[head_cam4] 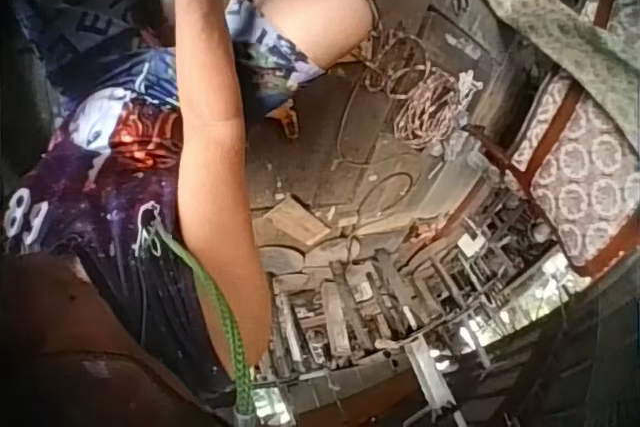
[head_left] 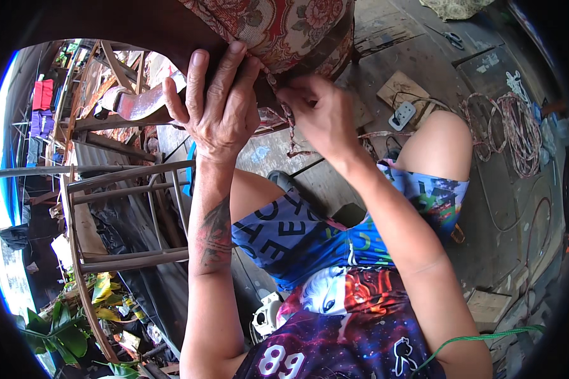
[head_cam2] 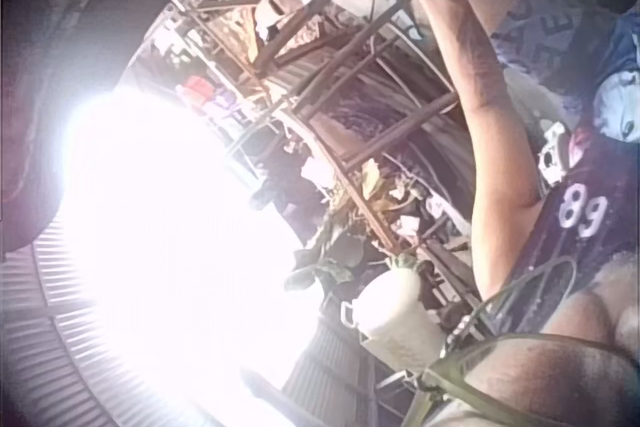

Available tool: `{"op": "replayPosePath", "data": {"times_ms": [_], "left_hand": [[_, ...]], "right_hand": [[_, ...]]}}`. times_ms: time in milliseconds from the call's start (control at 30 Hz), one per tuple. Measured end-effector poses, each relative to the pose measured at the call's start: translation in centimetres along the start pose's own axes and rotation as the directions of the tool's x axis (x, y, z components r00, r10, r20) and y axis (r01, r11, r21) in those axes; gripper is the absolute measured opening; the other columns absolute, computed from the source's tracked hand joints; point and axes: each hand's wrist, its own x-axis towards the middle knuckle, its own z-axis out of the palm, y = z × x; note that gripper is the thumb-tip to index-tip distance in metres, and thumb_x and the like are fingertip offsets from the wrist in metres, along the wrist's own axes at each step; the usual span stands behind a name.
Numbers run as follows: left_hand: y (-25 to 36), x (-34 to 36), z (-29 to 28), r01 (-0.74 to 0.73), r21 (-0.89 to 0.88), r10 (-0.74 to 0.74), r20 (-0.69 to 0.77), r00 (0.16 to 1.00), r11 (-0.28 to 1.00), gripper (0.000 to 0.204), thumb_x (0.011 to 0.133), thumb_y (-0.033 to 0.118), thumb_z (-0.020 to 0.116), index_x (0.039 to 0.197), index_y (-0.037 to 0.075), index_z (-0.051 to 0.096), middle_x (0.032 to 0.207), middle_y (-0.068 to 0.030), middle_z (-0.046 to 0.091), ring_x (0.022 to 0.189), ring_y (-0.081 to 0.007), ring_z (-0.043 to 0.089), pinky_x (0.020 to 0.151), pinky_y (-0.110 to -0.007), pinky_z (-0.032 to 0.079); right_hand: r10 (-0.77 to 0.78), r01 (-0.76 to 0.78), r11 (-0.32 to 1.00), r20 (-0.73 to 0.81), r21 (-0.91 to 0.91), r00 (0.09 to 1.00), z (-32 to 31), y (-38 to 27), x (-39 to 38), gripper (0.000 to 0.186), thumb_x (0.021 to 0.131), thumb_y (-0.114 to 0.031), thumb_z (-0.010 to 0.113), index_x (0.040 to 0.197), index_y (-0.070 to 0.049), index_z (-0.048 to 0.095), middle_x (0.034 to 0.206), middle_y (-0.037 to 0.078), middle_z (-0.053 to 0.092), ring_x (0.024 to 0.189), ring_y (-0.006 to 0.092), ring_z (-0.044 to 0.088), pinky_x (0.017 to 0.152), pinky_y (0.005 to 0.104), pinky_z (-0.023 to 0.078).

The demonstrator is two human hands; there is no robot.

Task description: Applying decorative trim to a chair using a hot glue gun.

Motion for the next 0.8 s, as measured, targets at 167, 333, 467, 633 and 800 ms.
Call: {"op": "replayPosePath", "data": {"times_ms": [167,333,467,633,800], "left_hand": [[0.1,0.3,-0.1,0.004,0.011,-0.004,0.01,1.0,1.0,0.022,0.094,0.022,0.062,0.109,0.031,0.075,0.133,0.0122,0.067,0.138,-0.0195,0.048,0.124,-0.047,0.011],[0.0,0.2,-0.2,0.004,0.005,-0.004,0.005,1.0,1.0,0.022,0.094,0.023,0.062,0.109,0.031,0.075,0.133,0.0123,0.067,0.138,-0.0193,0.047,0.124,-0.047,0.01],[0.3,0.4,-0.3,0.012,-0.007,-0.012,0.029,1.0,1.0,0.022,0.094,0.024,0.062,0.11,0.031,0.075,0.133,0.0122,0.067,0.139,-0.019,0.046,0.124,-0.047,0.01],[0.0,0.2,-0.4,0.005,-0.009,-0.005,0.033,0.999,1.0,0.022,0.094,0.025,0.063,0.111,0.031,0.075,0.134,0.0123,0.066,0.14,-0.0188,0.046,0.124,-0.047,0.01],[-0.1,0.2,-0.6,0.008,-0.005,-0.008,0.035,0.999,1.0,0.022,0.094,0.024,0.063,0.111,0.032,0.075,0.134,0.0127,0.066,0.14,-0.0188,0.046,0.124,-0.047,0.01]], "right_hand": [[-0.204,0.211,0.975,-0.094,0.069,0.974,1.5,1.4,-0.4,0.016,0.087,-0.01,0.074,0.09,0.004,0.068,0.088,0.018,0.069,0.072,0.0289,0.071,0.064,0.0342,0.056],[0.291,-0.368,0.673,0.228,0.642,0.929,0.8,-0.3,-0.7,0.02,0.1,-0.017,0.064,0.109,0.002,0.066,0.089,0.01,0.071,0.078,0.0177,0.072,0.067,0.0295,0.059],[0.26,-0.511,0.517,0.443,0.687,0.858,-0.6,0.0,-0.4,0.025,0.103,-0.018,0.06,0.119,0.0,0.065,0.095,0.011,0.073,0.078,0.017,0.071,0.066,0.0303,0.058],[0.265,-0.623,0.343,0.564,0.703,0.782,-0.7,-0.1,-0.7,0.027,0.101,-0.014,0.061,0.124,0.0,0.065,0.099,0.011,0.073,0.085,0.0177,0.071,0.072,0.0313,0.056],[0.3,-0.605,0.292,0.53,0.74,0.793,-0.4,-0.2,-1.3,0.027,0.097,-0.007,0.065,0.123,0.001,0.065,0.1,0.012,0.074,0.085,0.0179,0.07,0.073,0.0296,0.056]]}}
